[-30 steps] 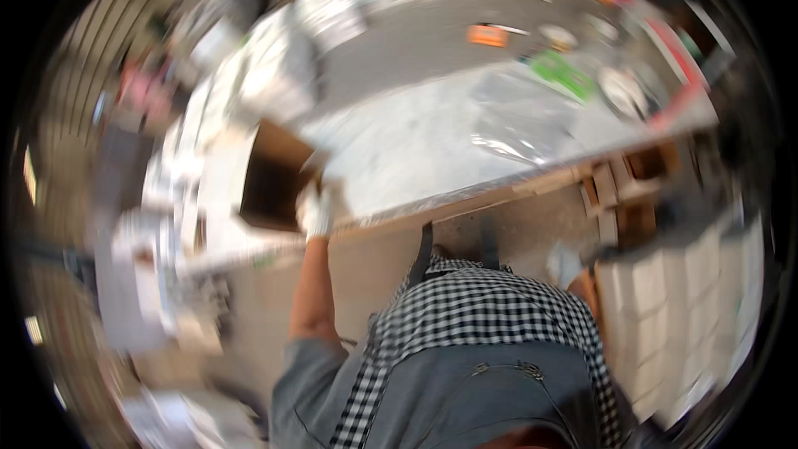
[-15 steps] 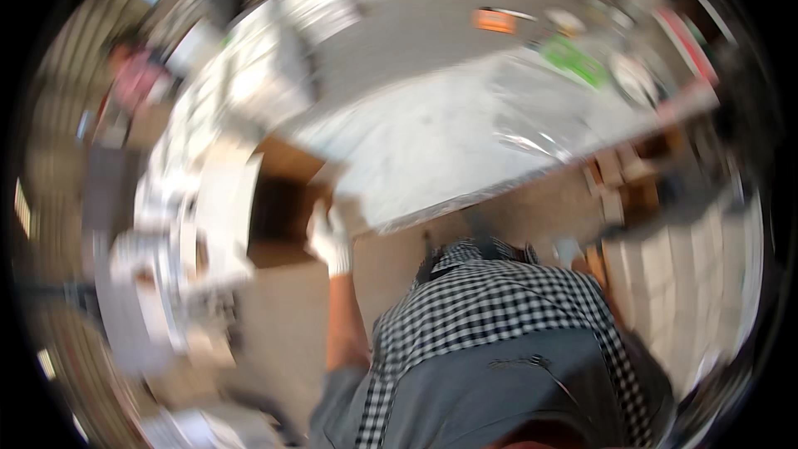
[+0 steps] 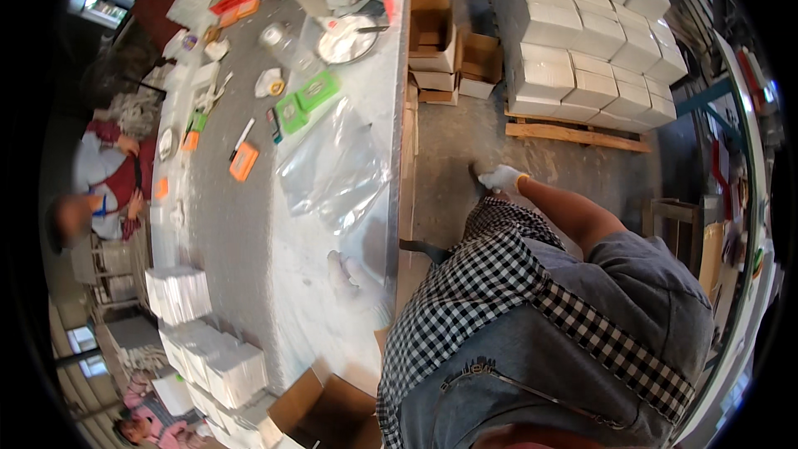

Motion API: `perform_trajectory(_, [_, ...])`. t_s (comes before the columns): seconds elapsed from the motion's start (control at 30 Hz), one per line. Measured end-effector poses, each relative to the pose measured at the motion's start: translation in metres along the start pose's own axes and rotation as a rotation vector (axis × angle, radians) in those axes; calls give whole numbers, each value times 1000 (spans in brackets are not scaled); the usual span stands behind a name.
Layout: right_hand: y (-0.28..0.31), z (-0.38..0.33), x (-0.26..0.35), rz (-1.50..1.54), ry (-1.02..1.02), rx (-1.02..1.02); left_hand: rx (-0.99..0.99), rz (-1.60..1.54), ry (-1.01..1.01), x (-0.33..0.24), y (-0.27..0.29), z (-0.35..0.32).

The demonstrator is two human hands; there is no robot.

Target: The person wraps small white rectangular items in clear plastic bags and places them into a cardboard box. They repeatedly pick up items, open bags, insert the items, and stack the wrapped units on the table before transferring them into the box.

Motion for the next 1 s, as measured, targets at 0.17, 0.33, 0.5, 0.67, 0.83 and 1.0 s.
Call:
perform_trajectory(0.17, [82,87,-9,757,16,58,251,264,-53,-61,-100,30])
perform_trajectory(0.33, [206,170,31,872,30,-127,298,245,-232,-113,-239,50])
perform_trajectory(0.5, [299,285,56,722,185,-314,328,428,-616,-200,-362,79])
perform_trajectory(0.67, [368,379,32,560,50,-355,373,764,-721,-253,-452,154])
perform_trajectory(0.83, [423,432,51,247,320,-554,353,894,-622,-239,-484,197])
perform_trajectory(1.0, [447,506,55,621,167,-356,367,1080,-637,-221,-500,205])
Point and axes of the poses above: each hand's wrist, its own z-axis towards the middle knuckle, its own y-axis out of the back of the hand, x = y × z, the point moved 9 cm from there along z, towards the middle knuckle, and after that the axes turned 2 degrees about y, right-handed, at the moved point
